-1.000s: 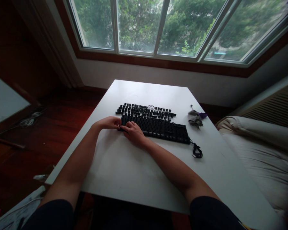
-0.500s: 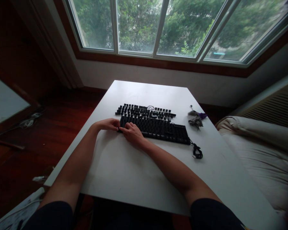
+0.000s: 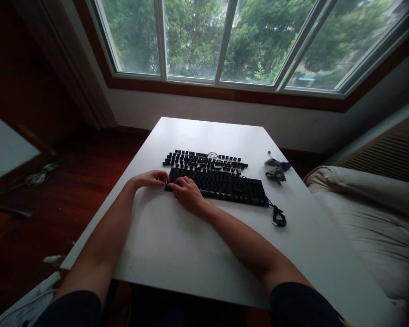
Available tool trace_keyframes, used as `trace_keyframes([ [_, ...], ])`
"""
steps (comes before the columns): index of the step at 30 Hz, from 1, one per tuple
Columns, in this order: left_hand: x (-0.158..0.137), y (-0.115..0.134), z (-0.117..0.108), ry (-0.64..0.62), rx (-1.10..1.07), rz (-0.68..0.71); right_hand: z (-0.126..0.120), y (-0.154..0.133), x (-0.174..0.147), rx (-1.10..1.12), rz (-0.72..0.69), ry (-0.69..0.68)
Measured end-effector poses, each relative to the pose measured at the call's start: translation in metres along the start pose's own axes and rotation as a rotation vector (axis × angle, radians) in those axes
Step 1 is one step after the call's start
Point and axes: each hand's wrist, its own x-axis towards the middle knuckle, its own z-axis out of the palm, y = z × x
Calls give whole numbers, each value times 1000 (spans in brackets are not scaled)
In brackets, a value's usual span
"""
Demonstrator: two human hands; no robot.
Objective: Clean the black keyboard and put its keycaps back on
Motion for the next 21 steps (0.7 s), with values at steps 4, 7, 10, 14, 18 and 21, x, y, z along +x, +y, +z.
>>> trace_keyframes([
  [4, 7, -10, -1, 178, 114, -3, 1, -1, 0, -4, -28, 11],
  [7, 13, -19, -1, 314, 201, -2, 1, -4, 1, -16, -47, 26],
  [10, 16, -26, -1, 371, 219, 2, 1, -7, 0, -19, -73, 28],
  [14, 17, -29, 1, 453, 247, -4, 2, -7, 0, -13, -81, 38],
  [18, 22, -28, 10, 549, 339, -14, 4, -7, 0, 2, -77, 46],
  [21, 28, -26, 19, 623, 437, -30, 5, -7, 0, 9, -76, 51],
])
